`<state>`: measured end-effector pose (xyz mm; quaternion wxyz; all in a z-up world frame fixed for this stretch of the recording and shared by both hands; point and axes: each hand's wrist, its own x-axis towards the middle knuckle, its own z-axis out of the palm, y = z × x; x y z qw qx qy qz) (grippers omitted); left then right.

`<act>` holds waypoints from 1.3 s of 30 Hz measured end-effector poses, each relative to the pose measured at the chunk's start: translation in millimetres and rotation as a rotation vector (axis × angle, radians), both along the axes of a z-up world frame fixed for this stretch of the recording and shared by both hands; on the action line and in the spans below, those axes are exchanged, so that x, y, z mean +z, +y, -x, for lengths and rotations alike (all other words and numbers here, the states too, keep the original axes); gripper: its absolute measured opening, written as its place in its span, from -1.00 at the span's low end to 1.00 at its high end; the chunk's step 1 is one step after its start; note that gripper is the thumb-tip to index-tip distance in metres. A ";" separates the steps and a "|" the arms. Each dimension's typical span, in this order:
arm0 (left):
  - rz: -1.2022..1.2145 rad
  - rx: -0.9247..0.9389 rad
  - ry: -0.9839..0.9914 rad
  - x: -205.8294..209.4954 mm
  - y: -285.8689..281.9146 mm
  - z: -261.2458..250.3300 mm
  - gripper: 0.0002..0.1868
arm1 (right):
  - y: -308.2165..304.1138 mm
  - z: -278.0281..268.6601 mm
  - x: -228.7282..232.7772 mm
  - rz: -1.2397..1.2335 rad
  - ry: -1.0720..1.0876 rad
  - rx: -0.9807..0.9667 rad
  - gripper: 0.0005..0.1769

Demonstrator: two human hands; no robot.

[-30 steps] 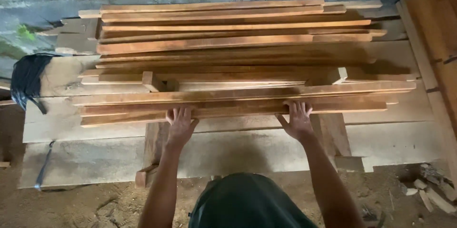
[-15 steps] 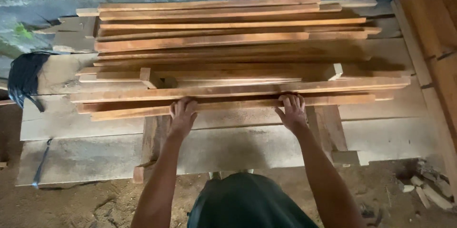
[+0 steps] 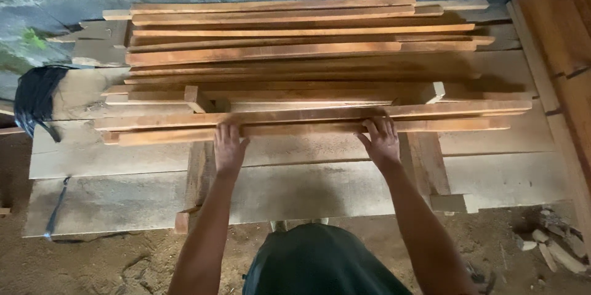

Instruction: Organizing thin wooden strips by unbundling them and laying them out on a workbench.

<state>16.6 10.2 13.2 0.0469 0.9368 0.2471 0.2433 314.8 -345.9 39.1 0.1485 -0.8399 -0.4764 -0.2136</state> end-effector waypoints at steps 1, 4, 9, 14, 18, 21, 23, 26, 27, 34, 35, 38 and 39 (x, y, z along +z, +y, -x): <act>0.047 0.047 -0.035 2.5 0.2 -2.1 -0.29 | 0.5 3.8 3.3 -0.032 -0.060 -0.041 -0.57; 0.056 0.110 -0.033 -8.2 3.9 -3.6 -0.21 | 3.1 9.1 2.0 -0.078 -0.104 -0.088 -0.56; -0.017 0.138 0.096 4.6 0.3 -2.4 -0.22 | 4.8 5.3 -6.2 0.076 -0.019 -0.207 -0.26; -0.024 0.095 0.186 -34.0 7.1 -3.9 -0.35 | 10.5 -15.9 -27.8 0.082 -0.103 -0.149 -0.32; -0.075 0.081 0.178 8.9 -11.5 -5.6 -0.36 | 3.4 -21.5 -19.2 0.037 -0.244 -0.044 -0.44; -0.163 0.028 0.133 19.6 -8.3 -3.0 -0.41 | -7.5 -22.0 -23.4 0.003 -0.257 0.057 -0.48; -0.253 -0.029 0.093 27.3 -8.1 3.7 -0.58 | -12.8 -12.3 -14.0 -0.033 -0.218 0.067 -0.68; -0.149 -0.111 0.105 16.2 0.8 11.9 -0.60 | -14.0 -10.7 -6.6 0.025 -0.151 0.179 -0.62; -0.146 -0.115 0.108 -2.8 3.8 17.5 -0.60 | -16.7 -10.7 -7.8 0.027 -0.147 0.177 -0.62; 0.045 -0.127 0.250 -24.1 24.4 15.4 -0.42 | -23.3 -38.7 -25.8 0.092 -0.022 0.246 -0.51; -0.069 -0.144 0.205 -51.1 37.8 10.4 -0.48 | -18.5 -34.1 -8.9 0.097 -0.035 0.226 -0.51; -0.405 -0.160 -0.093 24.3 12.4 -1.9 -0.71 | -6.6 -8.5 53.2 0.018 -0.172 0.194 -0.61; -0.406 -0.157 -0.092 15.6 17.7 -1.9 -0.71 | -5.9 -15.1 44.9 0.018 -0.172 0.196 -0.61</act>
